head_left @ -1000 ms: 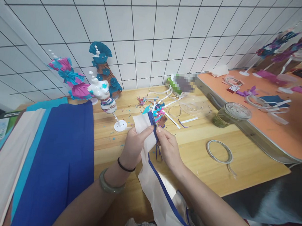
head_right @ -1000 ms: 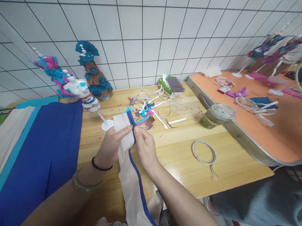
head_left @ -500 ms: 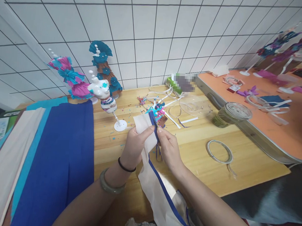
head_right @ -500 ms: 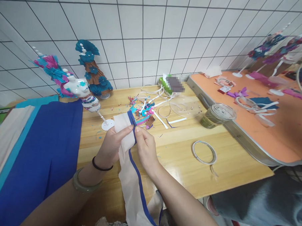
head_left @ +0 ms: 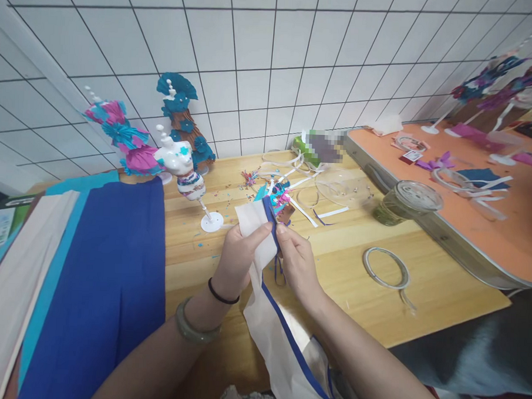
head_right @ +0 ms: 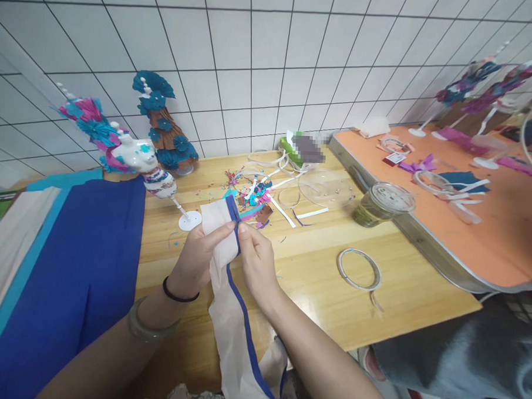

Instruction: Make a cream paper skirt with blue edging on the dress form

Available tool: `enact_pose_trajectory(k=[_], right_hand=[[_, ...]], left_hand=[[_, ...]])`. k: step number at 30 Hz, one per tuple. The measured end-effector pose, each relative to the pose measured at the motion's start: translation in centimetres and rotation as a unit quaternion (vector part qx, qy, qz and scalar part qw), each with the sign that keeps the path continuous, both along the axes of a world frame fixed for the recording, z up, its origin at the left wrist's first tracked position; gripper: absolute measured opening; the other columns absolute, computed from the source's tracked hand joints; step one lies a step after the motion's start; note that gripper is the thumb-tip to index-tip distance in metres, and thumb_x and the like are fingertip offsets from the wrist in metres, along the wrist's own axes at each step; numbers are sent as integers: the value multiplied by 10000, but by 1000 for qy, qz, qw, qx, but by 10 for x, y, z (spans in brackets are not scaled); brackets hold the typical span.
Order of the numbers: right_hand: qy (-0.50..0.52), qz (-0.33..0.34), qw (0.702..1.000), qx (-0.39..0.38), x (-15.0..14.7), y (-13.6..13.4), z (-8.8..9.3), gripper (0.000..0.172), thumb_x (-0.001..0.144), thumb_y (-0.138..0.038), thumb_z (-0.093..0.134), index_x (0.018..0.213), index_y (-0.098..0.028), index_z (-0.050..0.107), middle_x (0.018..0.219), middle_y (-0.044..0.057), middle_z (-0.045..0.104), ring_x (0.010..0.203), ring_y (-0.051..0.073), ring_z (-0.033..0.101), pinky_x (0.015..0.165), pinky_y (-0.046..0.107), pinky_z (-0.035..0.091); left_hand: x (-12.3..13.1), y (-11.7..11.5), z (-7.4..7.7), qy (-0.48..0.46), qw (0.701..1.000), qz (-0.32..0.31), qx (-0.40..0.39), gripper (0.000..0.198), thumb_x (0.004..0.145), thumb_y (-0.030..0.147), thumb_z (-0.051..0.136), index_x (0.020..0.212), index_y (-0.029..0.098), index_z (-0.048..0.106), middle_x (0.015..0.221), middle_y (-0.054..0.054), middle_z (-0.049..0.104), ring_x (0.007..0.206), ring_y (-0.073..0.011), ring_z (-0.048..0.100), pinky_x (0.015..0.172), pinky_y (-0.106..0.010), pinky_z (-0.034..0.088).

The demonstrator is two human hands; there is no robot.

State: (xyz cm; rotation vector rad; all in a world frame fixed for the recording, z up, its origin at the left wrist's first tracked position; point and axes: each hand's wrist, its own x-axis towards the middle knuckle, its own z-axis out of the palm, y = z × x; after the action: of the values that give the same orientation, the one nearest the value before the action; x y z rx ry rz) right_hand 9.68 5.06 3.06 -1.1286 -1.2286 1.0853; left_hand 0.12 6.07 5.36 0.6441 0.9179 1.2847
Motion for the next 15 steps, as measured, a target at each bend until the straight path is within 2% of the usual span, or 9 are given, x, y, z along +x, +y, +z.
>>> enact_pose_trajectory(k=[3,9,12,15], right_hand=[[22,6,1000,-13,0,0,-2,407,877,-512,425,619,-206,352,610,-43,293,560,104,271,519,238,268],[39,44,998,-17,0,-1,0,325,867,-481,466,742,-184,514,701,-12,465,651,124,417,612,238,374],[50,69,996,-8,-1,-1,4,245,839,-425,538,874,-187,583,840,14,582,796,156,519,738,257,424],[46,68,997,9,-1,0,6,257,826,-403,562,973,-199,616,944,24,636,933,192,550,829,286,427]], left_hand=[[0,1,-1,-4,1000,-3,0,254,676,214,735,910,130,683,891,-64,733,797,-193,678,724,-270,513],[-1,2,-2,-4,1000,2,4,272,669,205,737,925,131,683,910,-68,730,823,-207,676,740,-288,512],[-3,3,-1,-2,1000,3,8,289,670,199,733,947,131,686,914,-71,730,838,-214,676,759,-300,512],[-4,4,0,-9,1000,9,19,275,684,205,722,946,129,688,931,-76,728,859,-219,673,783,-311,510]])
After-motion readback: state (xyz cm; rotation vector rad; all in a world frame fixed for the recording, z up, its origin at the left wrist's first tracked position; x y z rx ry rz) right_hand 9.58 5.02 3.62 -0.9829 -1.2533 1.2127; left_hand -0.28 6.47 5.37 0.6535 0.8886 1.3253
